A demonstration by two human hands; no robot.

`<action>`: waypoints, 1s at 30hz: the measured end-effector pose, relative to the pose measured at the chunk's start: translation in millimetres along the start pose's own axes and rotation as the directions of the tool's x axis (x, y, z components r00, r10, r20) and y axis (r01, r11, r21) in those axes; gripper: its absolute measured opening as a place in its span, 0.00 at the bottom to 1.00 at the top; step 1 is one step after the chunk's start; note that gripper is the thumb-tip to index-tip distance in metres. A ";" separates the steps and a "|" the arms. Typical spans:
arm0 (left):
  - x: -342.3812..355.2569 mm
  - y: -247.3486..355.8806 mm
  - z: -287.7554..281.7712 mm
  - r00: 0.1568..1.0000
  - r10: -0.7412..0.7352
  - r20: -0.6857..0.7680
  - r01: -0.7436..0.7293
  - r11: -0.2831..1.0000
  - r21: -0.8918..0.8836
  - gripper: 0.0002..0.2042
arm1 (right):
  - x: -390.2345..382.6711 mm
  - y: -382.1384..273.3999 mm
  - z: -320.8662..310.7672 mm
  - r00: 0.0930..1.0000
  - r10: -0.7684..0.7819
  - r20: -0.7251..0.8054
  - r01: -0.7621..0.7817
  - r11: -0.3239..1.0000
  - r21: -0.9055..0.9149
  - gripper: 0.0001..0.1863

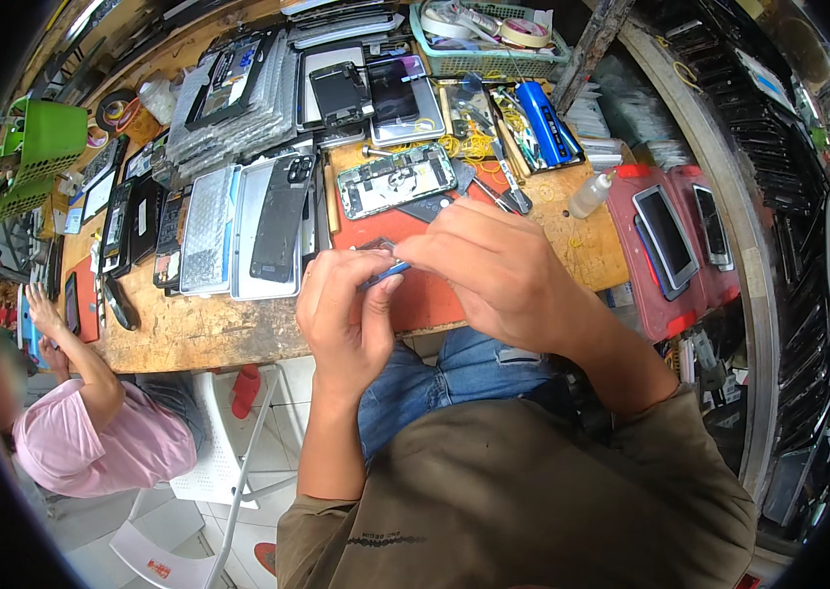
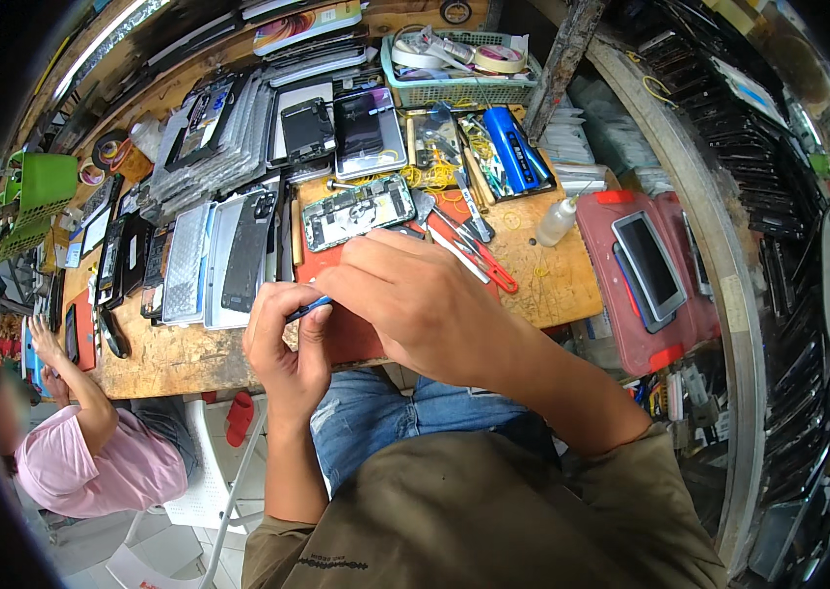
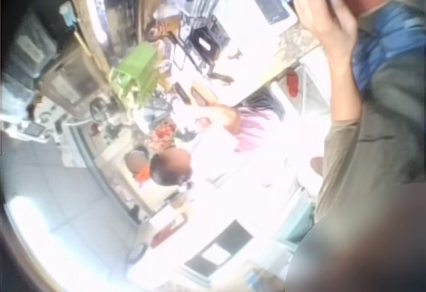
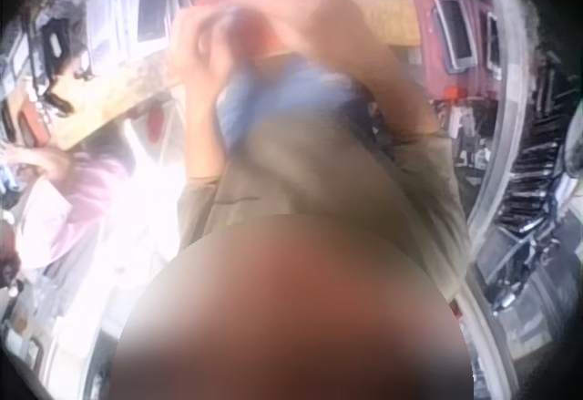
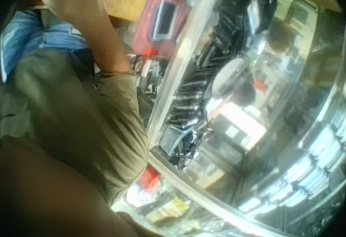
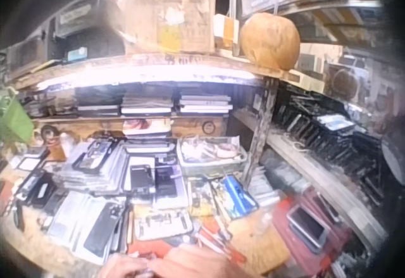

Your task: The person applies adhesive to the edges of a smartphone, then uses a screwdriver and tweezers to remove and reattach internal components. The person handles the phone casing, battery, and circuit board while working at a cluttered repair bench.

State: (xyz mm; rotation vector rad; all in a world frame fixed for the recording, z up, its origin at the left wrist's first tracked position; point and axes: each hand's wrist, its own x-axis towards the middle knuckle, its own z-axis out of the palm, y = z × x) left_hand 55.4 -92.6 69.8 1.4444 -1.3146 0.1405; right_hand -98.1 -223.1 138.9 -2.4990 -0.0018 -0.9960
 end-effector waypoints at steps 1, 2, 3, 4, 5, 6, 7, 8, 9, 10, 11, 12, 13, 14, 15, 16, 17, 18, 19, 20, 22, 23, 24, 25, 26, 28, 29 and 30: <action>1.5 -0.2 0.3 1.000 -0.004 -0.009 0.004 1.000 -0.012 0.07 | 2.0 1.0 0.7 1.000 -0.002 0.025 0.002 1.000 -0.009 0.17; 3.3 -0.9 0.9 1.000 -0.008 -0.018 0.007 1.000 -0.024 0.06 | 3.7 2.8 1.0 1.000 -0.017 0.007 0.017 1.000 -0.003 0.17; 4.7 -1.4 1.3 1.000 -0.012 -0.026 0.011 0.999 -0.036 0.06 | 5.1 4.8 1.5 1.000 -0.030 0.000 0.030 1.000 -0.001 0.17; 6.0 -1.8 1.4 1.000 -0.014 -0.025 0.013 0.999 -0.029 0.06 | 6.0 6.5 1.9 0.999 -0.041 -0.010 0.041 0.999 0.003 0.17; 7.1 -2.2 1.5 1.000 -0.017 -0.023 0.017 1.000 -0.023 0.05 | 6.4 7.9 2.2 0.999 -0.043 -0.001 0.043 0.999 -0.003 0.17; 8.0 -2.4 1.6 0.999 -0.025 -0.021 0.025 0.999 -0.021 0.05 | 6.5 9.0 2.3 0.999 -0.042 0.003 0.042 0.999 -0.007 0.17; 8.9 -2.6 2.0 0.999 -0.025 -0.022 0.025 1.000 -0.016 0.05 | 6.5 10.0 2.2 0.999 -0.041 0.006 0.041 0.999 -0.012 0.17; 9.8 -2.8 2.4 0.999 -0.031 -0.024 0.030 0.999 -0.016 0.05 | 6.7 10.8 2.4 0.999 -0.044 0.001 0.044 0.999 -0.015 0.16; 10.6 -3.1 2.7 0.999 -0.037 -0.025 0.036 0.999 -0.022 0.05 | 6.7 11.1 2.5 0.999 -0.046 -0.005 0.046 0.999 -0.017 0.16; 11.5 -3.4 2.9 0.999 -0.028 -0.025 0.028 1.000 -0.014 0.05 | 6.8 11.2 2.3 0.999 -0.046 -0.005 0.046 0.999 -0.018 0.16; 12.2 -3.9 3.1 0.999 -0.021 -0.027 0.021 1.000 -0.013 0.05 | 6.8 11.1 2.3 0.999 -0.051 -0.014 0.051 0.998 -0.026 0.15; 12.8 -4.3 3.1 0.999 -0.021 -0.025 0.020 1.000 -0.016 0.05 | 6.9 10.7 2.1 0.998 -0.056 -0.015 0.056 0.998 -0.032 0.15; 13.2 -4.6 3.0 1.000 -0.016 -0.025 0.016 1.000 -0.011 0.05 | 7.2 10.4 2.2 0.998 -0.057 -0.015 0.057 0.998 -0.036 0.15; 13.4 -4.8 2.5 1.000 -0.018 -0.022 0.018 1.000 -0.010 0.05 | 7.5 9.9 2.2 0.998 -0.064 -0.020 0.063 0.997 -0.046 0.15; 13.5 -4.9 2.1 1.000 -0.025 -0.018 0.024 1.000 -0.020 0.05 | 7.8 9.7 1.9 0.997 -0.069 -0.024 0.068 0.996 -0.055 0.15; 13.6 -5.0 1.8 1.000 -0.022 -0.017 0.022 1.000 -0.009 0.05 | 8.5 9.5 2.0 0.997 -0.071 -0.031 0.069 0.996 -0.061 0.15; 13.5 -4.9 1.3 1.000 -0.025 -0.016 0.025 1.000 -0.009 0.05 | 9.0 9.4 1.5 0.997 -0.075 -0.026 0.073 0.995 -0.064 0.15; 13.4 -4.7 1.3 0.999 -0.030 -0.018 0.029 0.999 -0.020 0.05 | 9.7 9.4 1.5 0.997 -0.075 -0.025 0.073 0.995 -0.064 0.15; 13.4 -4.6 1.2 0.999 -0.028 -0.018 0.028 1.000 -0.013 0.05 | 10.4 9.1 1.3 0.997 -0.075 -0.024 0.073 0.995 -0.064 0.15; 13.5 -4.5 1.4 0.999 -0.027 -0.021 0.027 0.999 -0.017 0.05 | 11.0 9.0 -0.1 0.997 -0.071 -0.008 0.071 0.995 -0.074 0.14; 13.9 -4.6 1.7 0.999 -0.026 -0.023 0.025 0.999 -0.019 0.05 | 12.2 7.5 -2.2 0.998 -0.064 0.024 0.066 0.993 -0.096 0.13; 14.1 -4.8 1.9 0.999 -0.026 -0.022 0.025 1.000 -0.016 0.05 | 12.8 6.3 -2.8 0.996 -0.081 0.042 0.086 0.988 -0.132 0.12; 14.4 -5.1 1.9 0.999 -0.026 -0.024 0.025 0.999 -0.025 0.05 | 13.0 4.0 -2.9 0.993 -0.097 0.061 0.106 0.980 -0.167 0.10; 14.8 -5.3 2.0 1.000 -0.007 -0.021 0.007 1.000 -0.008 0.05 | 13.4 2.1 -3.4 0.991 -0.118 0.068 0.129 0.970 -0.206 0.09; 15.5 -5.8 2.4 1.000 0.011 -0.021 -0.011 1.000 -0.004 0.06 | 13.6 -1.0 -1.9 0.988 -0.128 0.090 0.146 0.960 -0.240 0.08; 16.7 -6.1 3.1 1.000 0.025 -0.015 -0.025 1.000 -0.006 0.06 | 14.3 -5.1 -0.4 0.978 -0.172 0.117 0.201 0.927 -0.316 0.07; 17.3 -6.0 3.5 1.000 0.023 -0.010 -0.023 1.000 -0.012 0.06 | 14.3 -6.1 -0.5 0.981 -0.151 0.118 0.182 0.928 -0.326 0.06; 18.3 -6.2 3.7 1.000 0.023 -0.009 -0.023 1.000 -0.019 0.06 | 15.1 -4.7 -1.7 0.981 -0.151 0.124 0.185 0.923 -0.336 0.06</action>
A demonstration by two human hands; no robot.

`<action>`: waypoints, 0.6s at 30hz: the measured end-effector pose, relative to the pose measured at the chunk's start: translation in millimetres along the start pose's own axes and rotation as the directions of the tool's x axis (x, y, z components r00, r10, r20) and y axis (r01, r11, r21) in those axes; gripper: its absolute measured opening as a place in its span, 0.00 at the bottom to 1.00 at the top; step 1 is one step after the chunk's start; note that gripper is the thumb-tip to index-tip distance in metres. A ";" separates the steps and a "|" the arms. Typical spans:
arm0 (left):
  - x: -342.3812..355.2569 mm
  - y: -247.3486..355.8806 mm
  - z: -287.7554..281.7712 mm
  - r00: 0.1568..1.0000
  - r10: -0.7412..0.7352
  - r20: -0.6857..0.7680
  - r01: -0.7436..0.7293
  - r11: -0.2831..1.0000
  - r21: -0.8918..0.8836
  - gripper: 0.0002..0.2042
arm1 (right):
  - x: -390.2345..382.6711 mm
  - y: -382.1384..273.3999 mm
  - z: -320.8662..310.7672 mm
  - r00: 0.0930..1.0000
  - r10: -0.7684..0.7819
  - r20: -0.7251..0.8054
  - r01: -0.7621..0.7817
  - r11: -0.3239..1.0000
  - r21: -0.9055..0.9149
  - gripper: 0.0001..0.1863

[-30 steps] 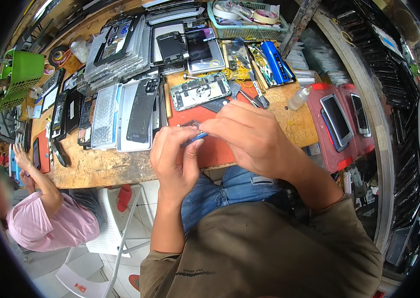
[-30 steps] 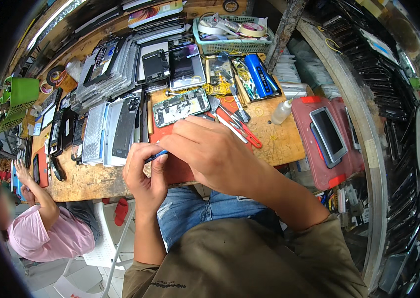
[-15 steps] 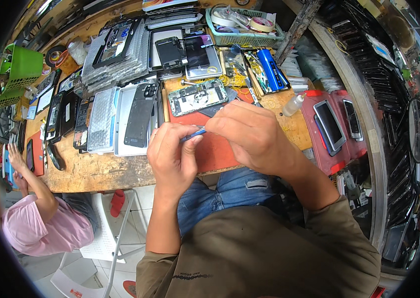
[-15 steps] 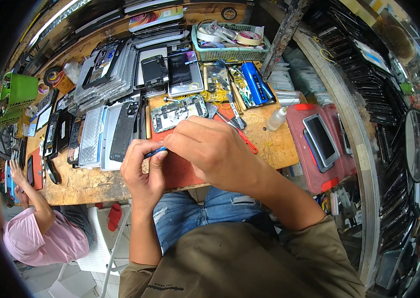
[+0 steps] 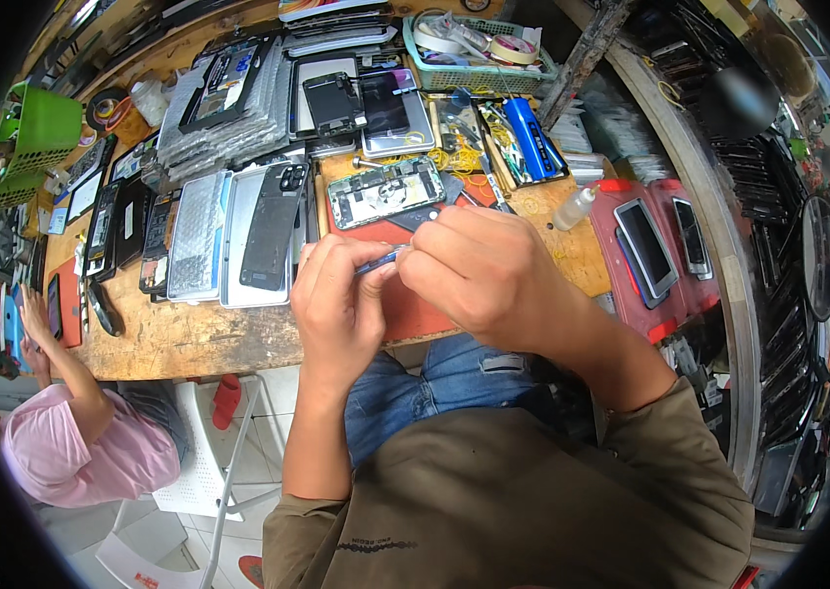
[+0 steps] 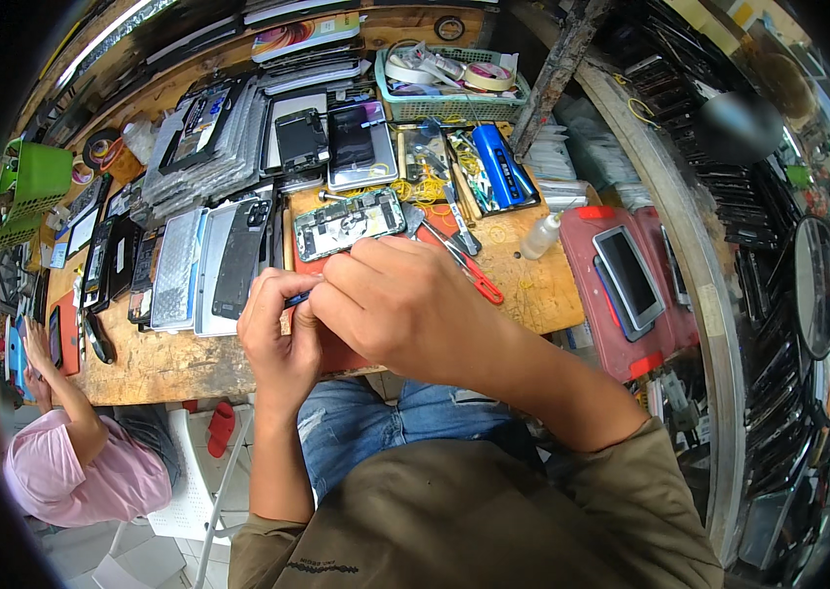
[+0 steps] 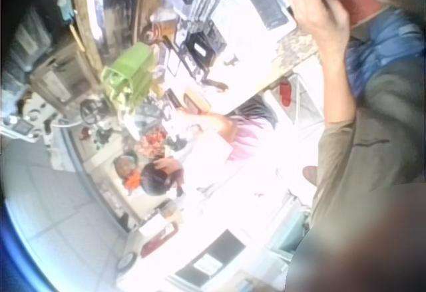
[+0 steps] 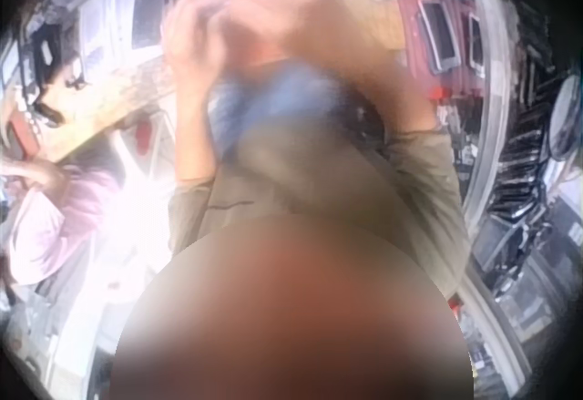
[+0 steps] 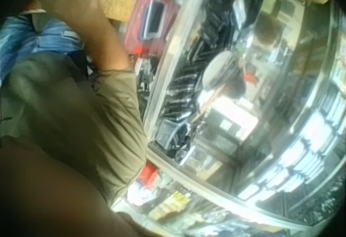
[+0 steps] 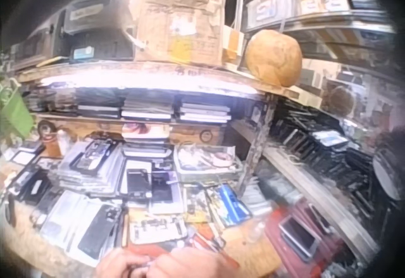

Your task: The person applies adhesive to the edges of a smartphone, then uses a screwdriver and tweezers to remove and reattach internal components. The person handles the phone casing, battery, and circuit board while working at a cluttered repair bench.

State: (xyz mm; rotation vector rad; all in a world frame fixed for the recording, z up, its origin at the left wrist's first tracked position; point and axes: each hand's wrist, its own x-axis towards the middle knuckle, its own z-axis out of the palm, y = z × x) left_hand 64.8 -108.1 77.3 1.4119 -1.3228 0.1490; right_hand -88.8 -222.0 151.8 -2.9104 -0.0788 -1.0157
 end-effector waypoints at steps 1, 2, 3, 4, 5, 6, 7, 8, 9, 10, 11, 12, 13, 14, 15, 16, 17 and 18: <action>0.4 0.2 0.1 1.000 -0.006 0.005 0.006 1.000 -0.007 0.06 | 0.4 1.4 0.2 1.000 0.008 0.015 -0.008 1.000 -0.012 0.06; 0.7 0.4 -0.1 1.000 -0.010 0.012 0.011 1.000 -0.015 0.06 | 0.2 2.3 -0.4 1.000 0.006 0.019 -0.006 1.000 0.001 0.06; 1.0 0.6 0.0 1.000 -0.011 0.013 0.012 0.999 -0.034 0.07 | 0.5 4.6 -1.2 1.000 0.010 0.029 -0.011 1.000 0.009 0.06; 0.3 1.6 0.2 0.999 -0.032 0.016 0.032 0.999 -0.015 0.07 | 0.6 6.1 -3.1 0.999 0.017 0.038 -0.017 1.000 0.015 0.07; -0.7 2.9 -0.1 1.000 -0.012 0.027 0.011 0.999 0.032 0.07 | 0.5 7.6 -7.0 1.000 0.014 0.003 -0.014 0.999 0.044 0.07; -1.4 3.9 -1.0 0.999 0.011 0.036 -0.014 0.997 0.080 0.07 | 1.5 9.4 -12.0 0.999 0.010 -0.036 -0.007 0.998 0.070 0.09; -1.5 4.7 -1.7 0.998 0.000 0.056 -0.008 0.991 0.133 0.07 | 3.1 11.7 -19.2 0.994 -0.008 -0.105 0.016 0.997 0.078 0.12; -2.5 6.5 -1.7 0.997 -0.018 0.071 0.008 0.991 0.131 0.08 | 4.0 16.2 -29.7 0.973 0.038 -0.229 -0.021 0.997 0.076 0.13; -3.0 8.2 -2.1 0.997 -0.001 0.071 -0.010 0.987 0.160 0.09 | 3.4 22.1 -44.8 0.919 0.033 -0.393 -0.022 0.999 0.032 0.15; -1.5 9.2 -2.6 0.998 0.053 0.044 -0.059 0.987 0.149 0.09 | -0.9 28.7 -67.0 0.887 0.105 -0.451 -0.129 0.991 -0.021 0.14; 1.9 9.5 -1.7 0.996 0.084 0.020 -0.086 0.988 0.128 0.08 | -7.2 35.0 -92.0 0.868 0.138 -0.478 -0.226 0.965 -0.133 0.10; 6.2 10.6 -1.8 0.998 0.039 0.039 -0.043 0.993 0.113 0.07 | -14.4 43.6 -118.5 0.861 0.160 -0.483 -0.324 0.904 -0.278 0.09; 11.6 12.1 -3.7 0.998 -0.012 0.065 0.005 0.994 0.108 0.07 | -23.7 50.5 -144.5 0.848 0.184 -0.497 -0.413 0.817 -0.402 0.08; 18.6 13.6 -5.9 0.996 -0.006 0.084 -0.004 0.993 0.119 0.06 | -32.8 57.1 -165.4 0.822 0.209 -0.529 -0.497 0.715 -0.491 0.07; 25.5 15.5 -8.4 0.995 -0.007 0.096 -0.006 0.990 0.143 0.05 | -42.7 63.1 -181.6 0.795 0.226 -0.563 -0.567 0.607 -0.557 0.06; 31.6 18.2 -11.7 0.992 -0.019 0.126 0.000 0.989 0.151 0.05 | -53.6 65.0 -193.5 0.757 0.313 -0.574 -0.646 0.495 -0.582 0.04; 38.0 20.8 -16.9 0.982 0.004 0.190 -0.039 0.982 0.184 0.06 | -63.1 68.8 -195.9 0.719 0.409 -0.563 -0.695 0.397 -0.600 0.04; 42.6 24.5 -22.2 0.971 0.019 0.239 -0.076 0.970 0.231 0.05 | -72.1 70.9 -195.1 0.665 0.502 -0.553 -0.732 0.295 -0.614 0.04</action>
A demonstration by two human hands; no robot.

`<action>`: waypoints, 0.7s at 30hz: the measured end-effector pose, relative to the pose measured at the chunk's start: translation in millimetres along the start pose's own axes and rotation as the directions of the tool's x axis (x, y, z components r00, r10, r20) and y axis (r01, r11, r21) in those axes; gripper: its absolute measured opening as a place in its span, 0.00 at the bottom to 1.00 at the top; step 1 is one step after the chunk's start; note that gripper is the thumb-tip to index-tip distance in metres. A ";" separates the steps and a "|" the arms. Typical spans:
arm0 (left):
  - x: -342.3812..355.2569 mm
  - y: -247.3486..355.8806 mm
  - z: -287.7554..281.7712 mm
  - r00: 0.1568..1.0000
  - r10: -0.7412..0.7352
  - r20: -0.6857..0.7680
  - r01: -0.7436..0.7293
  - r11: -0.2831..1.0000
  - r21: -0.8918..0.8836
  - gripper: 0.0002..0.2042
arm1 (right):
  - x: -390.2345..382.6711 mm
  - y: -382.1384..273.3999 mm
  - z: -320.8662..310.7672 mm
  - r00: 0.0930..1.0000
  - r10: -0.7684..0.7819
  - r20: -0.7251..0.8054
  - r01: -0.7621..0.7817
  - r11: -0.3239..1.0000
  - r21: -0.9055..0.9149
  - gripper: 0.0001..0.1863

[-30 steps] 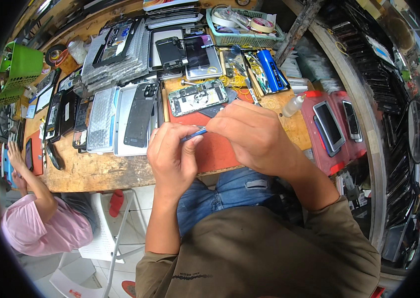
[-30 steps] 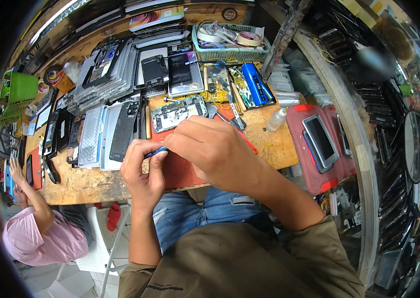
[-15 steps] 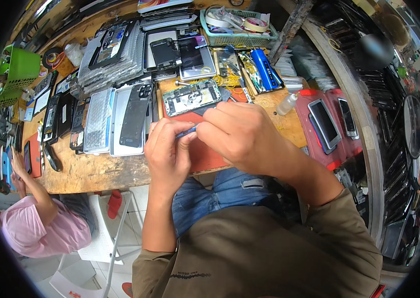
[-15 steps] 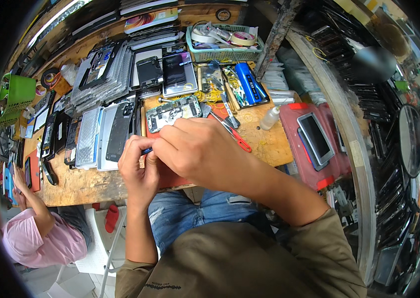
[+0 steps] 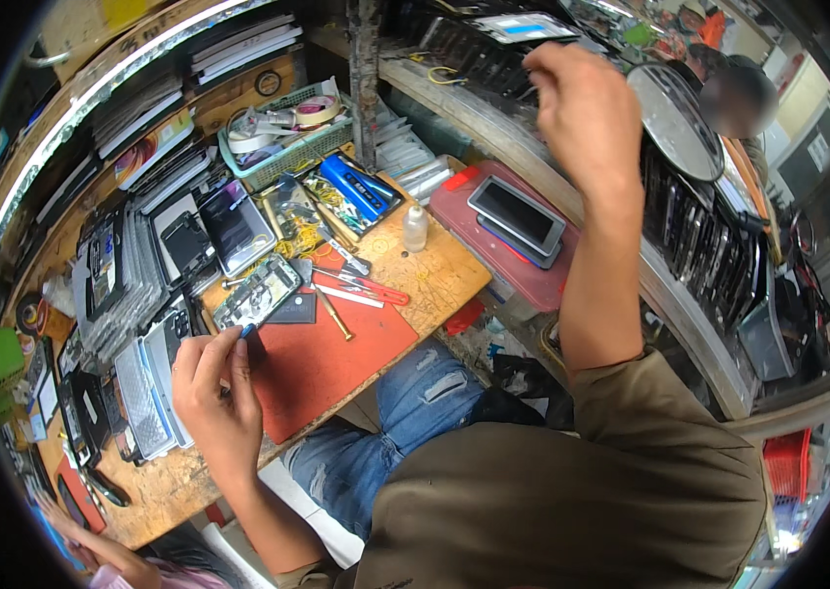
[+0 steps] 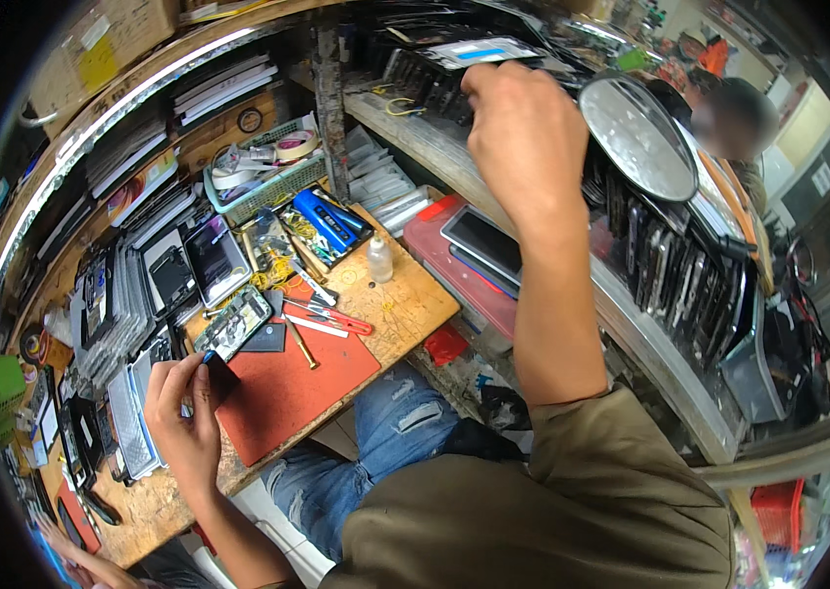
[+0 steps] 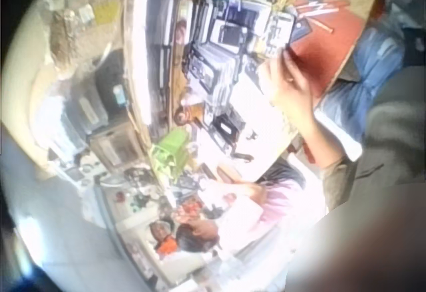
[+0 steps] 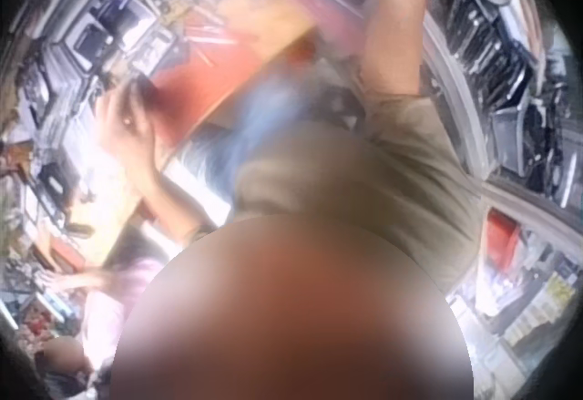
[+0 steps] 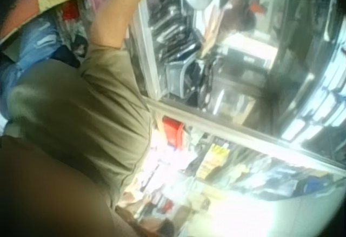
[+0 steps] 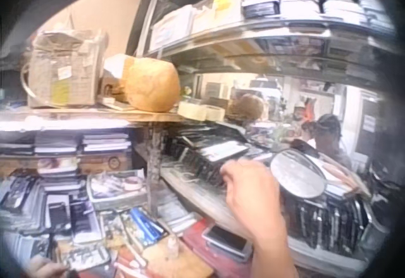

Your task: The person applies adhesive to the edges of a smartphone, then uses a screwdriver and tweezers to remove and reattach internal components. The person handles the phone casing, battery, and circuit board while working at a cluttered repair bench.

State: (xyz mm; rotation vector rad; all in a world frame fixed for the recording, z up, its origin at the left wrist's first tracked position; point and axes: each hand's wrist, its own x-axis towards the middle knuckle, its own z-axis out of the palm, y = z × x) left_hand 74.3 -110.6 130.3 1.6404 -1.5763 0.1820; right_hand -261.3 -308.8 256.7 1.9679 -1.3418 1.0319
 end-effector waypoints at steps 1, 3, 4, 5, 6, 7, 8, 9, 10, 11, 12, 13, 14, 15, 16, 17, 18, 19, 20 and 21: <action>2.8 1.7 -6.5 0.999 0.024 0.048 -0.027 0.998 0.057 0.05 | -7.0 5.1 3.7 0.994 0.070 0.086 -0.063 0.994 -0.088 0.04; 7.2 4.4 -17.5 0.990 0.055 0.130 -0.075 0.985 0.157 0.05 | -20.3 11.4 11.4 0.959 0.159 0.235 -0.131 0.983 -0.130 0.05; 8.6 5.3 -21.5 0.986 0.048 0.157 -0.084 0.970 0.230 0.05 | -27.4 12.8 14.6 0.970 0.091 0.224 -0.063 0.990 -0.127 0.08; 8.7 6.5 -24.2 0.986 0.057 0.157 -0.086 0.978 0.188 0.05 | -31.6 15.3 16.6 0.983 0.069 0.168 -0.053 0.994 -0.097 0.10; 8.0 7.5 -26.3 0.987 0.047 0.154 -0.073 0.983 0.168 0.05 | -35.4 17.3 17.7 0.987 0.069 0.142 -0.059 0.996 -0.073 0.12; 6.5 8.7 -28.5 0.988 0.034 0.153 -0.057 0.987 0.150 0.06 | -38.2 18.5 18.3 0.994 0.051 0.094 -0.047 0.998 -0.040 0.14; 5.5 9.2 -30.1 0.984 0.031 0.176 -0.058 0.987 0.149 0.06 | -38.1 19.4 18.3 0.997 0.044 0.059 -0.043 0.999 -0.027 0.17; 4.3 9.6 -31.7 0.984 0.055 0.169 -0.082 0.984 0.156 0.06 | -36.4 19.4 18.3 1.000 0.019 0.005 -0.019 0.999 -0.027 0.15; 2.7 9.6 -33.1 0.982 0.076 0.171 -0.106 0.978 0.178 0.06 | -34.3 18.2 17.1 0.996 0.074 0.049 -0.072 0.997 -0.032 0.13; 1.5 9.1 -34.0 0.980 0.098 0.173 -0.132 0.971 0.198 0.05 | -31.5 15.7 15.6 0.991 0.115 0.069 -0.113 0.993 -0.033 0.12; 0.7 7.9 -33.7 0.979 0.136 0.152 -0.168 0.961 0.219 0.06 | -29.9 11.2 13.6 0.988 0.138 0.067 -0.139 0.990 0.001 0.11; -0.4 6.5 -32.8 0.979 0.141 0.145 -0.172 0.958 0.231 0.06 | -26.3 5.6 12.4 0.986 0.165 0.030 -0.166 0.986 0.028 0.10; -1.6 4.8 -31.9 0.981 0.139 0.137 -0.170 0.953 0.250 0.06 | -25.7 -2.2 10.4 0.990 0.034 -0.137 -0.025 0.997 0.068 0.09; -3.1 3.2 -32.0 0.982 0.131 0.133 -0.163 0.948 0.274 0.06 | -27.6 -12.2 8.4 0.970 0.066 -0.234 -0.041 0.993 0.108 0.08; -3.3 1.3 -31.1 0.984 0.139 0.114 -0.165 0.950 0.263 0.06 | -35.0 -26.3 8.7 0.962 0.067 -0.263 -0.007 0.975 0.223 0.06; -3.8 0.0 -31.0 0.986 0.129 0.108 -0.153 0.956 0.252 0.06 | -49.3 -43.2 9.4 0.961 0.138 -0.241 -0.048 0.937 0.346 0.04; -4.4 -0.2 -31.5 0.988 0.106 0.115 -0.131 0.962 0.238 0.06 | -72.2 -63.3 8.1 0.990 0.141 0.006 -0.118 0.802 0.585 0.02; -4.8 0.2 -32.2 0.989 0.079 0.121 -0.103 0.973 0.205 0.07 | -95.9 -89.1 18.1 0.964 0.081 0.253 -0.253 0.568 0.783 0.01; -5.4 1.6 -32.8 0.989 0.063 0.131 -0.088 0.977 0.192 0.07 | -118.6 -112.6 28.1 0.912 -0.196 0.360 -0.220 0.505 0.834 0.04; -7.1 4.3 -34.4 0.988 0.051 0.147 -0.080 0.977 0.199 0.07 | -142.9 -134.9 39.1 0.649 -0.450 0.613 -0.496 0.360 0.790 0.12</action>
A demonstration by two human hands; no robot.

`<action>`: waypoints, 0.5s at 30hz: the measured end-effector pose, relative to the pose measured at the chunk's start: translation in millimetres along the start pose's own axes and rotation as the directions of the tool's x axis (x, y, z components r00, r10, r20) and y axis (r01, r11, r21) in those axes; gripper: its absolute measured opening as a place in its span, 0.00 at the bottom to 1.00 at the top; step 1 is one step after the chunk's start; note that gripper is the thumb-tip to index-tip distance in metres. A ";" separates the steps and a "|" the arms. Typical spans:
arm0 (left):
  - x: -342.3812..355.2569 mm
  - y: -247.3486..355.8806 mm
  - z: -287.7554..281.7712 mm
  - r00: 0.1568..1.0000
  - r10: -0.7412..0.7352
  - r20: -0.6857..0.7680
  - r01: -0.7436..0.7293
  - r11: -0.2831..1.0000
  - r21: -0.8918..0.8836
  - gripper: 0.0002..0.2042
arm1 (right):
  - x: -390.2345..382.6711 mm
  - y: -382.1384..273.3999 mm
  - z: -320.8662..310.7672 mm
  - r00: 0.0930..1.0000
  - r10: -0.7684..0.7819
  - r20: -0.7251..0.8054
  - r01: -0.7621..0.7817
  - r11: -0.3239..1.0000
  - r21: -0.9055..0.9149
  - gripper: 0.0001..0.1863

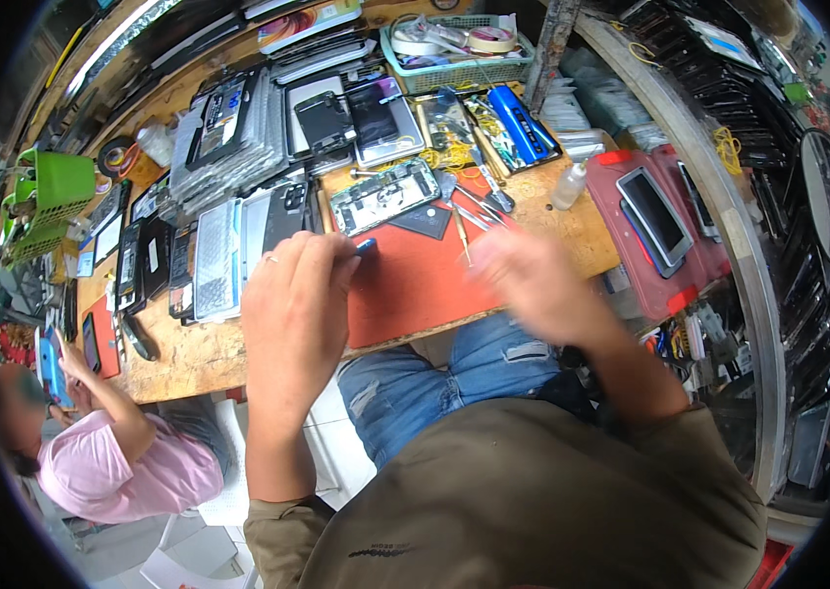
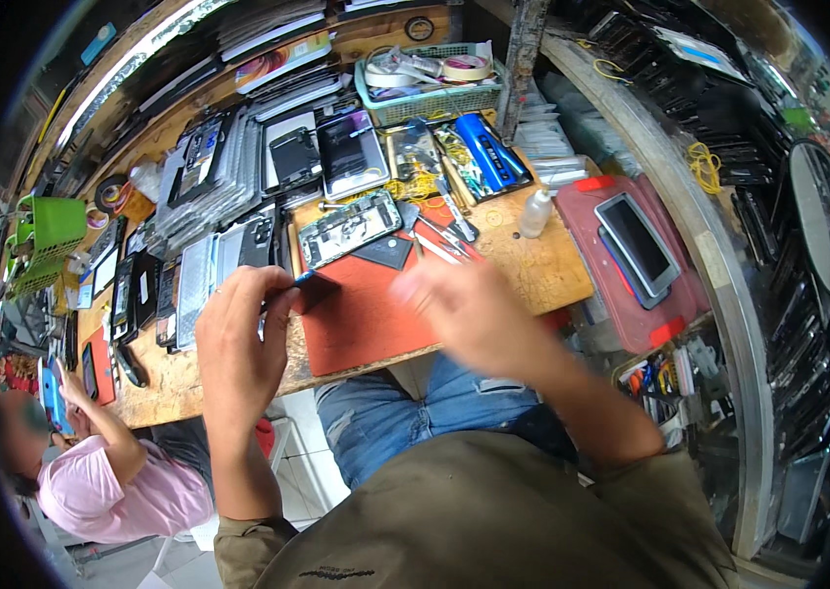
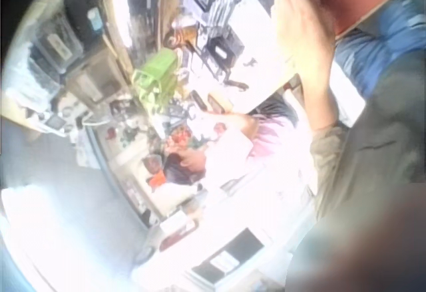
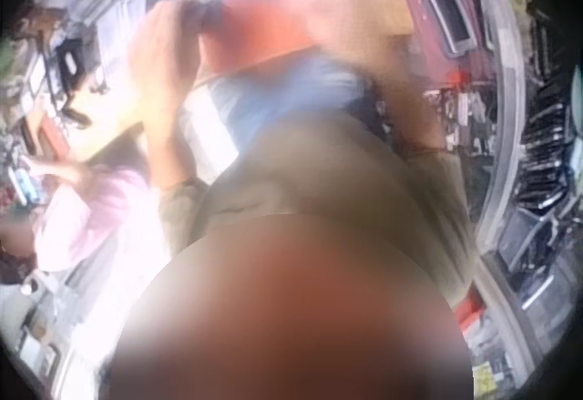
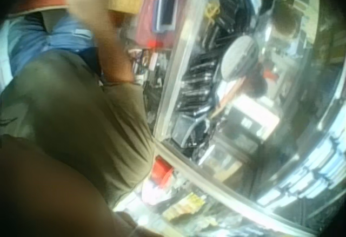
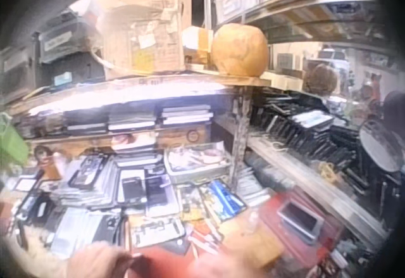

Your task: The person applies adhesive to the edges of a smartphone, then uses a screwdriver and tweezers to remove and reattach internal components. The person handles the phone casing, battery, and circuit board while working at a cluttered repair bench.

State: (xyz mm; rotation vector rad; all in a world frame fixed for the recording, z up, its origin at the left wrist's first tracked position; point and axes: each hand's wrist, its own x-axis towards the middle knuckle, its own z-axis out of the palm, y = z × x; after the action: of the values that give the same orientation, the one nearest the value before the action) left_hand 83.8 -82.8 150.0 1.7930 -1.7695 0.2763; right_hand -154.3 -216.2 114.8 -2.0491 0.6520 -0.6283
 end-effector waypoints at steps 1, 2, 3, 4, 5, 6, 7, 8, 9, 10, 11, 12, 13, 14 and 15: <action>-1.9 3.2 -1.3 1.000 -0.013 0.016 0.013 1.000 -0.014 0.08 | 1.0 11.5 37.7 0.896 0.273 0.350 -0.397 0.847 0.354 0.23; -4.6 7.0 -2.6 0.999 -0.032 0.034 0.033 0.999 -0.041 0.08 | 2.4 20.9 70.8 0.814 0.292 0.501 -0.549 0.669 0.502 0.32; -8.1 10.8 -4.4 0.999 -0.018 0.031 0.018 1.000 -0.022 0.08 | 3.1 27.2 99.0 0.816 0.212 0.538 -0.575 0.391 0.719 0.36; -12.8 15.1 -6.0 0.999 -0.026 0.036 0.026 1.000 -0.003 0.08 | 4.5 29.8 121.8 0.748 0.260 0.610 -0.643 0.058 0.764 0.39; -18.9 19.4 -8.2 0.998 -0.037 0.041 0.036 0.999 0.018 0.09 | 9.8 31.3 137.2 0.805 0.145 0.576 -0.572 -0.070 0.817 0.39; -25.8 23.4 -10.1 0.997 -0.064 0.051 0.063 0.998 0.027 0.09 | 16.8 29.4 148.6 0.821 0.106 0.561 -0.536 -0.196 0.821 0.40; -33.2 27.4 -11.8 0.997 -0.062 0.055 0.059 0.997 0.045 0.09 | 24.7 24.6 157.9 0.838 0.072 0.541 -0.494 -0.321 0.808 0.40; -40.5 30.2 -13.2 0.995 -0.061 0.077 0.057 0.997 0.052 0.10 | 30.9 17.5 164.4 0.841 0.132 0.524 -0.457 -0.345 0.820 0.36; -48.0 34.3 -12.8 0.994 -0.051 0.096 0.042 0.995 0.095 0.10 | 35.4 10.4 167.1 0.834 0.159 0.529 -0.453 -0.351 0.819 0.33; -55.3 38.3 -12.7 0.991 -0.062 0.116 0.048 0.992 0.120 0.10 | 39.7 3.3 169.2 0.826 0.184 0.534 -0.450 -0.355 0.819 0.30; -61.8 41.2 -12.6 0.990 -0.047 0.136 0.023 0.984 0.175 0.10 | 39.5 -4.7 170.9 0.804 0.216 0.554 -0.459 -0.366 0.809 0.27; -67.5 44.8 -12.2 0.991 -0.060 0.123 0.037 0.982 0.183 0.11 | 37.6 -12.4 172.8 0.791 0.218 0.571 -0.468 -0.385 0.796 0.25; -72.4 46.2 -14.3 0.992 -0.064 0.111 0.041 0.979 0.199 0.11 | 35.8 -17.1 171.6 0.776 0.254 0.578 -0.481 -0.354 0.802 0.26; -75.5 47.0 -14.7 0.993 -0.062 0.096 0.043 0.981 0.189 0.12 | 34.7 -21.6 171.7 0.817 0.233 0.528 -0.441 -0.338 0.832 0.27; -78.4 47.9 -15.5 0.994 -0.065 0.085 0.046 0.979 0.200 0.12 | 31.8 -25.3 170.6 0.834 0.239 0.498 -0.412 -0.332 0.849 0.27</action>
State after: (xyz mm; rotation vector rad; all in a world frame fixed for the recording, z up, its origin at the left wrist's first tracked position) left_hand 34.7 -5.5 132.9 2.0209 -1.8046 0.3645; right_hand -15.7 -124.9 58.2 -0.1625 0.3355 -0.3563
